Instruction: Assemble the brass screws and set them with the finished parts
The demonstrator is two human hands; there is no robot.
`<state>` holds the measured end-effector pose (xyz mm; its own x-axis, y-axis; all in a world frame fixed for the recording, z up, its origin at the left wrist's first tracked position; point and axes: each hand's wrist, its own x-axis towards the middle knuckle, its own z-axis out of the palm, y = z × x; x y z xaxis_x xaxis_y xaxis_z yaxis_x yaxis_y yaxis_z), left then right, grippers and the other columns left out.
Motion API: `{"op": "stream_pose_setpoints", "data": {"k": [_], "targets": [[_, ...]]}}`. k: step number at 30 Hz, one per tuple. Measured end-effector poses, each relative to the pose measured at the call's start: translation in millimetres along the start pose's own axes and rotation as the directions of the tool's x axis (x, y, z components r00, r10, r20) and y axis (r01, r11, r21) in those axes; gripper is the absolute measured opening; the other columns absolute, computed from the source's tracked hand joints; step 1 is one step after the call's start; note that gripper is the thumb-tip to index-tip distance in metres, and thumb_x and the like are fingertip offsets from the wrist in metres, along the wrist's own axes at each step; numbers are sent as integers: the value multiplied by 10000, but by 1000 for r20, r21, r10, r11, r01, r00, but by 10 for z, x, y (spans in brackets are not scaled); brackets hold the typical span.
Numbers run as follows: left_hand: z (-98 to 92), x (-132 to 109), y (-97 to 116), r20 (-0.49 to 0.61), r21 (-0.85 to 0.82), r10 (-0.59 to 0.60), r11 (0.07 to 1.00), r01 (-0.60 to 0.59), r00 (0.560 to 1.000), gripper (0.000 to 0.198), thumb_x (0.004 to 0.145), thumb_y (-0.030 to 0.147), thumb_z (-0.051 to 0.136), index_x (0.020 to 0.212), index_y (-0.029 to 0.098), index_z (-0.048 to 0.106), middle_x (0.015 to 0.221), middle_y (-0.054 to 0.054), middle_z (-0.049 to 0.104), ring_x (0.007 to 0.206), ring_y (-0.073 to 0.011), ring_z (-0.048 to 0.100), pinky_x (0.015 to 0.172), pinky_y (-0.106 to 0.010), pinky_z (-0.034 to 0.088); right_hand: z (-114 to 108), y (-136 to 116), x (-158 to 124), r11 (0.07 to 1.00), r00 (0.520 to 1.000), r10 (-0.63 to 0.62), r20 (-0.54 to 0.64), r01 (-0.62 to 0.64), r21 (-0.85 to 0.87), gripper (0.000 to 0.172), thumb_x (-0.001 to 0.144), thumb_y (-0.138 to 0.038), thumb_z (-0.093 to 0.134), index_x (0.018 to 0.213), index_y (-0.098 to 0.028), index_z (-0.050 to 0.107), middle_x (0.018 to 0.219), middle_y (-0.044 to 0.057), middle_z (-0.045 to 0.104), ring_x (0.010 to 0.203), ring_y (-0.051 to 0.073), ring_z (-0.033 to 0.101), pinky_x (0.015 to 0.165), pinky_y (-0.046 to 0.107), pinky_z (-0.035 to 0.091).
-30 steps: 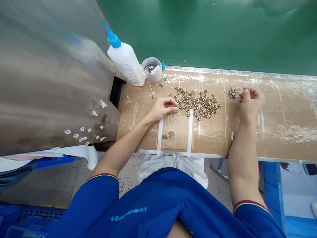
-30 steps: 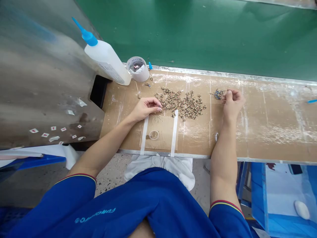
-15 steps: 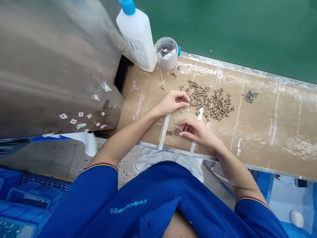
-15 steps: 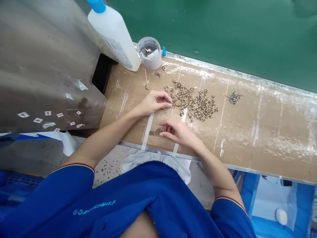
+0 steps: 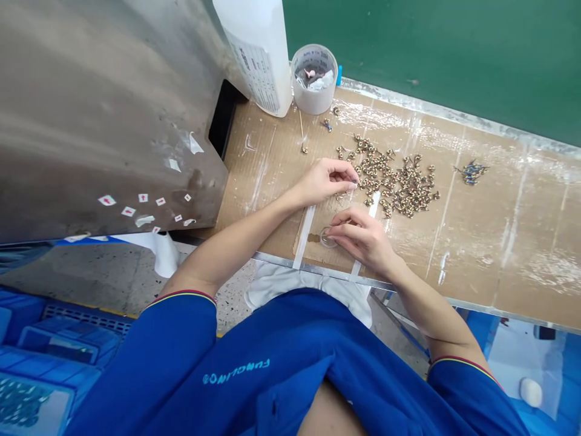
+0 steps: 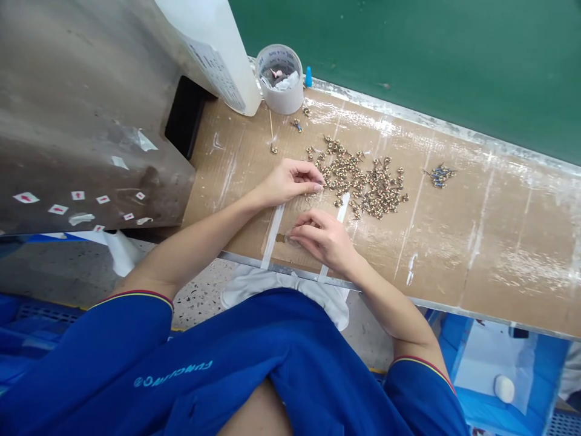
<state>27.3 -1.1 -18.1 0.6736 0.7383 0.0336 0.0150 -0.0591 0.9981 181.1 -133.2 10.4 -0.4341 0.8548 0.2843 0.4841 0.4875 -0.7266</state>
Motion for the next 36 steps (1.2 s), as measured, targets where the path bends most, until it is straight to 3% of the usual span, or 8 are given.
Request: {"op": "stream_pose_setpoints", "data": {"k": [6, 11, 17, 20, 23, 28, 32, 36], "targets": [[18, -4, -16, -11, 15, 3, 1000, -3, 1000, 54, 792, 176, 737, 815, 132, 716, 771, -15, 688, 720, -101, 594, 728, -253, 495, -96, -12, -42, 985, 1000, -28, 0, 28, -171, 188, 1034, -262, 591, 918, -269, 739, 846, 43, 615, 745, 177, 542, 667, 329, 448], [17, -5, -25, -16, -5, 9, 1000, -9, 1000, 71, 798, 190, 744, 819, 130, 712, 758, -11, 677, 698, -93, 582, 701, -241, 490, -55, -43, -1, 1000, 998, -3, 67, 3, -2, 206, 1050, -281, 560, 925, -251, 721, 905, 46, 600, 770, 167, 577, 661, 313, 480], [-5, -38, 22, -19, -132, -25, 991, 22, 1000, 271, 824, 372, 804, 934, 135, 731, 724, -10, 654, 622, -88, 581, 583, -225, 471, -164, 6, 38, 970, 986, 161, -33, -152, 192, 196, 1023, -365, 610, 881, -241, 667, 893, 47, 708, 834, 189, 681, 731, 341, 558], [29, -60, 35, 74, -176, -40, 983, 53, 996, 321, 788, 391, 840, 901, 122, 705, 749, -28, 678, 639, -103, 618, 585, -235, 506, -278, 54, 29, 900, 936, 331, -116, -277, 336, 251, 993, -468, 650, 877, -245, 659, 799, 23, 720, 714, 173, 691, 655, 319, 570], [92, -79, 32, 140, -206, -60, 975, 88, 988, 288, 778, 342, 841, 870, 117, 687, 727, -21, 678, 616, -96, 624, 590, -231, 524, -330, 106, 33, 852, 853, 445, -271, -311, 420, 305, 949, -541, 693, 872, -250, 645, 773, 13, 725, 672, 166, 696, 616, 307, 573], [155, -94, 34, 141, -228, -119, 962, 149, 983, 168, 779, 196, 802, 832, 103, 673, 672, -13, 668, 564, -76, 616, 546, -194, 513, -318, 143, 54, 890, 729, 430, -533, -244, 384, 274, 953, -509, 704, 885, -254, 630, 787, 7, 726, 681, 163, 710, 614, 300, 568], [160, -101, 52, 134, -184, -123, 972, 147, 983, 105, 791, 138, 769, 821, 96, 677, 652, -15, 667, 554, -76, 614, 532, -186, 511, -282, 163, 46, 914, 716, 398, -574, -259, 311, 231, 964, -461, 703, 896, -246, 651, 809, 18, 737, 745, 174, 737, 705, 326, 600], [167, -110, 51, 129, -140, -115, 981, 133, 985, 81, 792, 130, 758, 816, 98, 688, 644, -8, 666, 559, -83, 618, 537, -194, 516, -237, 217, 19, 921, 726, 390, -566, -296, 254, 259, 965, -485, 691, 894, -236, 671, 818, 32, 741, 745, 171, 726, 700, 322, 583]]}}
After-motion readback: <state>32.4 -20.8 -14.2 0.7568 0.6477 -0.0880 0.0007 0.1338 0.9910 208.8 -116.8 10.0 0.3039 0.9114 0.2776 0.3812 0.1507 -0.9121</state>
